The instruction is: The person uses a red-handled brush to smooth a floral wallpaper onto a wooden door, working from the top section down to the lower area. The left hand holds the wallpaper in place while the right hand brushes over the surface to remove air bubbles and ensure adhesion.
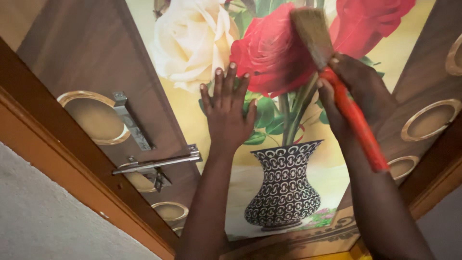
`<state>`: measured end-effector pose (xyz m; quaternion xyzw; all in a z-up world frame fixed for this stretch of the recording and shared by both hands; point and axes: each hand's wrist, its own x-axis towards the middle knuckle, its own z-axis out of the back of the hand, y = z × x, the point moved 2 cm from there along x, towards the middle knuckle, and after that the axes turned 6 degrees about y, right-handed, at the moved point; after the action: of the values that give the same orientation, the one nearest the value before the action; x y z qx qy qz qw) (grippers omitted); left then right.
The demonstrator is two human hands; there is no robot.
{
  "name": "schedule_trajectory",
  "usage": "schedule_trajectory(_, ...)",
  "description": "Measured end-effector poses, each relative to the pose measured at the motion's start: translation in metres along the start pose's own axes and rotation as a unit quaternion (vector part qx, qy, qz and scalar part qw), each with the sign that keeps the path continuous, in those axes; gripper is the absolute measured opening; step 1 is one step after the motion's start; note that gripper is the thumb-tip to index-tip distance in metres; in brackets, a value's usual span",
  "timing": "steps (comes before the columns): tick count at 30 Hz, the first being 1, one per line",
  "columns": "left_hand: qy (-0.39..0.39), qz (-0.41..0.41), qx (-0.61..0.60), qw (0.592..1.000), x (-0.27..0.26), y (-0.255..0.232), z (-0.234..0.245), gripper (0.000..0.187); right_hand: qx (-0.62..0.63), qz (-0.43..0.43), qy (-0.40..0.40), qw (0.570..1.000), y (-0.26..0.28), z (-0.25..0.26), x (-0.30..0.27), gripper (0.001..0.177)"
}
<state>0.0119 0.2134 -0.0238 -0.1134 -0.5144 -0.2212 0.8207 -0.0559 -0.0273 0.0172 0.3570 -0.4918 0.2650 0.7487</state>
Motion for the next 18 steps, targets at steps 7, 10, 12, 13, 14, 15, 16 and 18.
schedule_trajectory(7,-0.013,-0.019,-0.001,1.000,-0.002,0.005,-0.009,0.061,-0.006,0.098,-0.041,0.994,0.025,-0.024,-0.028,0.034)
schedule_trajectory(10,-0.014,-0.026,0.000,1.000,-0.003,0.008,-0.010,0.063,-0.051,0.118,-0.038,0.991,0.021,-0.026,-0.032,0.037)
schedule_trajectory(12,-0.009,-0.026,0.009,1.000,-0.002,0.009,-0.011,0.064,-0.071,0.134,-0.069,0.986,0.004,-0.028,-0.028,0.038)
schedule_trajectory(13,-0.011,-0.028,0.012,0.999,-0.003,0.009,-0.012,0.064,-0.065,0.122,-0.086,0.987,-0.007,-0.030,-0.024,0.038)
schedule_trajectory(14,-0.012,-0.029,0.017,0.999,-0.003,0.009,-0.012,0.064,-0.058,0.110,-0.104,0.987,-0.018,-0.032,-0.018,0.039)
schedule_trajectory(15,-0.014,-0.031,0.021,0.999,-0.003,0.009,-0.013,0.064,-0.050,0.098,-0.121,0.987,-0.026,-0.034,-0.016,0.039)
schedule_trajectory(16,-0.017,-0.032,0.022,0.999,-0.003,0.009,-0.013,0.064,0.012,0.035,-0.114,0.993,-0.034,-0.038,-0.016,0.039)
schedule_trajectory(18,-0.022,-0.035,0.025,0.999,-0.002,0.008,-0.013,0.064,0.134,-0.092,-0.095,0.982,-0.041,-0.045,-0.016,0.038)
